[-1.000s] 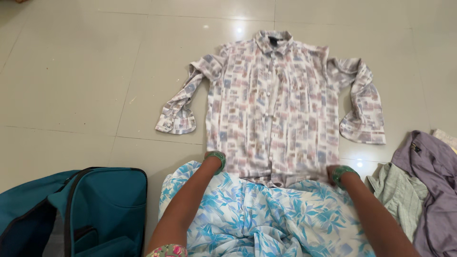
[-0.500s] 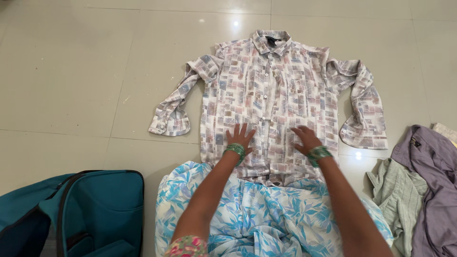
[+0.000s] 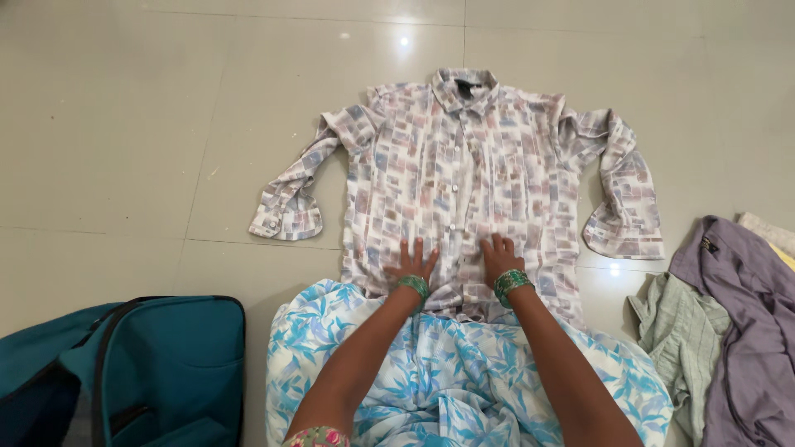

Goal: The person takes a patterned shirt from a teal bag, lays it flat on the floor, and buttons it up. They then fold the shirt neatly and place it back into the bag.

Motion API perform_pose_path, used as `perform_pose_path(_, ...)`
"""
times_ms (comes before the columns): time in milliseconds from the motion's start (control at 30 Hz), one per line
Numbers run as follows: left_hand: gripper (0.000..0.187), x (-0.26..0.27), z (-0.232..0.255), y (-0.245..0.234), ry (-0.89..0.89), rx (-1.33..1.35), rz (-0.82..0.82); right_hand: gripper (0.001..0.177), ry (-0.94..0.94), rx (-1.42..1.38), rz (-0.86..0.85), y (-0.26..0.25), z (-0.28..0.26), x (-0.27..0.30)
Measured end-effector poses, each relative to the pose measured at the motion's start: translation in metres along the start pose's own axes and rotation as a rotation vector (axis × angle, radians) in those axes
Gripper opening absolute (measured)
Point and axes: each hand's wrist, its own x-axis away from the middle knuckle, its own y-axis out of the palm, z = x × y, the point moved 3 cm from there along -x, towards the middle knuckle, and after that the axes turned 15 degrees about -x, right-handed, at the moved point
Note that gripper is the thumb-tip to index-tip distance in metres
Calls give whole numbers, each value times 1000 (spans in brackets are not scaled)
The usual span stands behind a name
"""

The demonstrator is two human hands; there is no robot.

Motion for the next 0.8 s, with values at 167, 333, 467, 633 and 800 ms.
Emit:
perform_pose_path(167, 85, 35, 20, 12, 40, 31, -157, 71, 15, 143, -249, 12, -7, 36)
perform_pose_path(333, 43, 66, 32, 28, 119, -16, -179, 31, 47, 136, -427, 23, -6, 49)
perform_pose_path(467, 27, 56, 17, 11, 23, 147, 147, 25, -41, -132, -121, 5, -1, 39)
perform_pose_path(633, 22, 74, 3, -50, -44, 856, 1014, 24, -320, -841, -160, 20, -49, 37)
perform_pose_path(800, 19, 36, -21, -70, -94, 1158, 1276, 24, -332, -1215, -361, 34, -84, 70)
